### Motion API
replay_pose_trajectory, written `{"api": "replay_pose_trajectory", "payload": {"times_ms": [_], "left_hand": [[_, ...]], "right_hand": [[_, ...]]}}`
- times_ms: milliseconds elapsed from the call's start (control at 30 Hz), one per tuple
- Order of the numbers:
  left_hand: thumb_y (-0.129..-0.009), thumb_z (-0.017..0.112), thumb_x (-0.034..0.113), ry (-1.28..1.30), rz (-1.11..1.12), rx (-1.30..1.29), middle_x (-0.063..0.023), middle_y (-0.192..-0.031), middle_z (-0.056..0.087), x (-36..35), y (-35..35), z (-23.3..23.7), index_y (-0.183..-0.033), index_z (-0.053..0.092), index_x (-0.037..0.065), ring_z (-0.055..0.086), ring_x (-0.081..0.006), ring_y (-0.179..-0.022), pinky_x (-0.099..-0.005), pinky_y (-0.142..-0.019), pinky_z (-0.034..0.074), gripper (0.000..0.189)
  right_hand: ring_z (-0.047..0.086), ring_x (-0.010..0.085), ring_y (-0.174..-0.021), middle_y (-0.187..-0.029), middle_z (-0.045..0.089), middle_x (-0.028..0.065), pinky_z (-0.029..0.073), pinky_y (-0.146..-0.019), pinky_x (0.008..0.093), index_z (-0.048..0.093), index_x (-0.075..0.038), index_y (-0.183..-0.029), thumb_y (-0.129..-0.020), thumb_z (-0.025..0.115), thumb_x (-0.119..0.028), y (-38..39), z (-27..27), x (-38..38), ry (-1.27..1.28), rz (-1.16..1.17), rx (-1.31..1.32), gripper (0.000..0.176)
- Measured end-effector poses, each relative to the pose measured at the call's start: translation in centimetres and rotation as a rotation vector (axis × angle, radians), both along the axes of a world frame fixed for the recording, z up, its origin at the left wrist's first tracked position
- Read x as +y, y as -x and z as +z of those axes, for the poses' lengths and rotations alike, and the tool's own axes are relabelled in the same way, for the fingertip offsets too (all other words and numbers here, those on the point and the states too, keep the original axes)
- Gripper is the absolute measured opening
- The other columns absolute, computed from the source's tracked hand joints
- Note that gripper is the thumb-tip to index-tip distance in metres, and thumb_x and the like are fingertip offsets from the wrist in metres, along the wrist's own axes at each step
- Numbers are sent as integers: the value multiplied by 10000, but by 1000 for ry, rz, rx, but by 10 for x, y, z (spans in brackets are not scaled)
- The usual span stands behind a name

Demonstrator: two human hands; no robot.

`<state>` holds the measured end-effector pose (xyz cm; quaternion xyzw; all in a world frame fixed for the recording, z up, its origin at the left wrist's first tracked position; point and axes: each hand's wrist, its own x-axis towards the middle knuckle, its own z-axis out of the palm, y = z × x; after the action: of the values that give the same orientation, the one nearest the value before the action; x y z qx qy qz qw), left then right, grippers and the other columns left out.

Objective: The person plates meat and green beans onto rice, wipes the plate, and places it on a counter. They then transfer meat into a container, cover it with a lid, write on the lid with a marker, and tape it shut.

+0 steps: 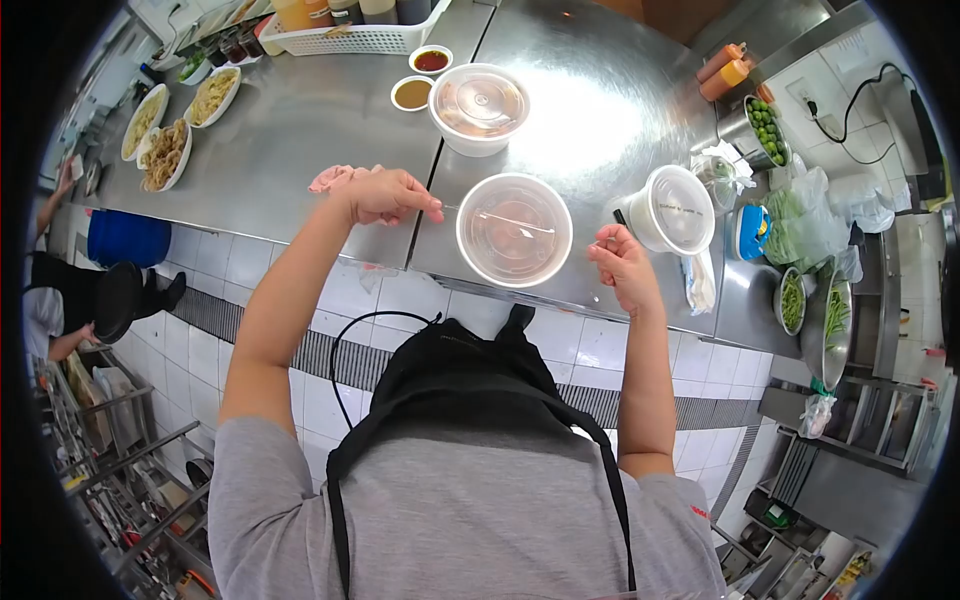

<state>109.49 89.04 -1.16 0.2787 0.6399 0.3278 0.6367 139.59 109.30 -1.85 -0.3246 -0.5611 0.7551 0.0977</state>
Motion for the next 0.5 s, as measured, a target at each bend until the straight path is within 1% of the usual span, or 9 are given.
{"api": "replay_pose_trajectory", "payload": {"times_ms": [67,133,167,233,267,367,400,433,500], "left_hand": [[-807,595,238,4,18,-20,61,-473,332,-1,-3,-10,-835,646,22,295,-50,-420,-200,-404,269,224],[-812,587,249,9,100,-195,63,-488,327,0,-10,-18,-838,638,31,281,-43,-422,-204,-397,266,225],[-812,587,249,8,107,-193,63,-488,327,0,-14,-20,-838,638,31,281,-43,-422,-204,-397,266,225],[-815,581,241,-10,183,-227,61,-501,347,0,-20,-23,-819,631,36,292,-39,-425,-202,-396,268,211],[-812,585,227,-21,218,-234,61,-500,355,0,-22,-26,-777,620,47,297,-41,-424,-202,-393,269,187],[-807,591,215,-24,273,-248,59,-499,365,1,-26,-36,-759,615,54,301,-46,-423,-202,-397,272,169],[-797,607,225,-23,271,-241,60,-498,374,1,-26,-36,-721,602,66,309,-43,-429,-197,-395,274,176],[-797,607,225,-24,271,-242,60,-498,374,2,-29,-38,-721,602,66,309,-43,-429,-197,-395,274,176],[-789,617,250,20,237,-29,64,-499,379,4,-37,-39,-690,585,73,314,-37,-433,-189,-382,267,206]], "right_hand": [[356,22,-496,-701,519,-11,252,-411,162,469,-103,-869,-764,621,-63,2,-14,-4,54,-22,23,189],[370,26,-514,-719,514,-7,261,-412,161,470,-108,-878,-777,604,-53,4,-26,-10,113,-52,68,177],[370,26,-514,-719,514,-7,261,-412,161,470,-108,-878,-777,604,-53,6,-30,-13,113,-44,69,177],[374,31,-508,-727,517,-1,272,-410,162,470,-102,-889,-782,602,-53,10,-39,-19,231,-118,149,177],[381,33,-507,-726,516,1,290,-420,164,470,-91,-901,-793,588,-48,11,-42,-22,272,-134,190,166],[391,34,-517,-726,515,4,306,-439,169,468,-83,-909,-808,566,-38,15,-51,-27,290,-145,241,148],[391,34,-517,-726,515,4,306,-439,169,468,-83,-909,-808,566,-38,16,-52,-27,289,-142,240,148],[397,37,-519,-730,516,4,314,-444,168,467,-81,-912,-812,560,-38,18,-53,-28,295,-132,239,143],[403,40,-522,-734,516,4,322,-449,168,467,-79,-914,-817,553,-38,22,-50,-33,297,-126,236,137]]}}
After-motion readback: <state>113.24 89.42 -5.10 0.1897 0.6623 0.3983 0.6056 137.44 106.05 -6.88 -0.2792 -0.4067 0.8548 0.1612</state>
